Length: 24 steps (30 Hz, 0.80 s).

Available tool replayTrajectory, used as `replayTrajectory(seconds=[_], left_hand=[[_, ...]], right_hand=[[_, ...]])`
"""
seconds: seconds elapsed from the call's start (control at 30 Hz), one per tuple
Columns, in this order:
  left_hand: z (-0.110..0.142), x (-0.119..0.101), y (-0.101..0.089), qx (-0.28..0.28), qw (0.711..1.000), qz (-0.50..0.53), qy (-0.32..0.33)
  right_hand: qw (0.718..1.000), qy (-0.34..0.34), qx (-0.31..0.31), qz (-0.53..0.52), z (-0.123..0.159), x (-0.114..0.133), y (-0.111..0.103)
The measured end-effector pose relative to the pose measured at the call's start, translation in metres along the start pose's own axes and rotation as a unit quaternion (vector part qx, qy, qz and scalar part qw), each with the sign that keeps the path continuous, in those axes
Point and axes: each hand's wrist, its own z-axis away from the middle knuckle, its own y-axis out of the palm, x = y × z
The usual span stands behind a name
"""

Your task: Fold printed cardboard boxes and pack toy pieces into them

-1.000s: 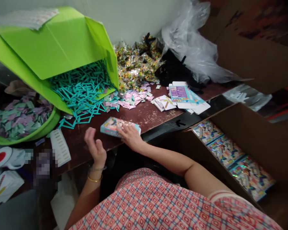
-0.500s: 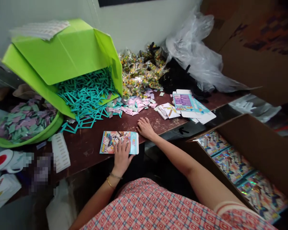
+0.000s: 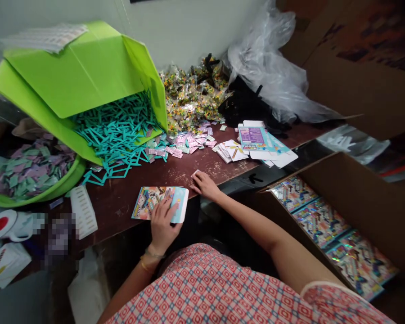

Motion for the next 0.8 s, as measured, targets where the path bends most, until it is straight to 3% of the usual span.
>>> replayTrajectory(seconds=[0.07, 0.13, 0.23, 0.3, 0.33, 0.4, 0.47, 0.5, 0.53, 0.6, 0.67, 0.73, 0.8], left_hand=[[-0.008, 0.01, -0.03, -0.062, 0.995, 0.078, -0.026], [-0.017, 0.018, -0.054, -0.108, 0.982, 0.128, -0.084], [-0.029, 0.022, -0.071, -0.151, 0.962, 0.148, -0.175], [-0.035, 0.018, -0.071, -0.16, 0.953, 0.157, -0.202], [-0.038, 0.015, -0.069, -0.159, 0.952, 0.164, -0.203], [-0.043, 0.009, -0.066, -0.148, 0.953, 0.175, -0.198], [-0.047, 0.009, -0.066, -0.152, 0.952, 0.171, -0.205], [-0.048, 0.012, -0.068, -0.163, 0.948, 0.162, -0.219], [-0.049, 0.018, -0.07, -0.178, 0.943, 0.151, -0.239], [-0.046, 0.035, -0.075, -0.215, 0.925, 0.136, -0.282], [-0.041, 0.051, -0.078, -0.233, 0.911, 0.136, -0.311], [-0.034, 0.059, -0.079, -0.226, 0.909, 0.147, -0.318], [-0.03, 0.059, -0.077, -0.205, 0.915, 0.159, -0.308]], right_hand=[[0.998, -0.047, -0.009, -0.039, 0.035, -0.005, -0.002], [0.993, -0.053, -0.039, -0.096, 0.057, -0.01, -0.008], [0.974, 0.03, -0.116, -0.192, 0.056, 0.004, -0.029], [0.954, 0.038, -0.177, -0.24, 0.039, 0.04, -0.048], [0.946, 0.009, -0.202, -0.255, 0.028, 0.064, -0.056], [0.935, -0.119, -0.208, -0.263, 0.006, 0.11, -0.067], [0.924, -0.222, -0.185, -0.252, -0.015, 0.131, -0.071], [0.927, -0.221, -0.185, -0.241, -0.023, 0.126, -0.072], [0.939, -0.176, -0.194, -0.222, -0.029, 0.11, -0.073], [0.963, 0.027, -0.222, -0.148, -0.032, 0.052, -0.08], [0.941, 0.284, -0.181, -0.015, -0.023, -0.02, -0.092], [0.913, 0.378, -0.15, 0.027, -0.009, -0.078, -0.101], [0.911, 0.396, -0.109, 0.04, 0.004, -0.108, -0.104]])
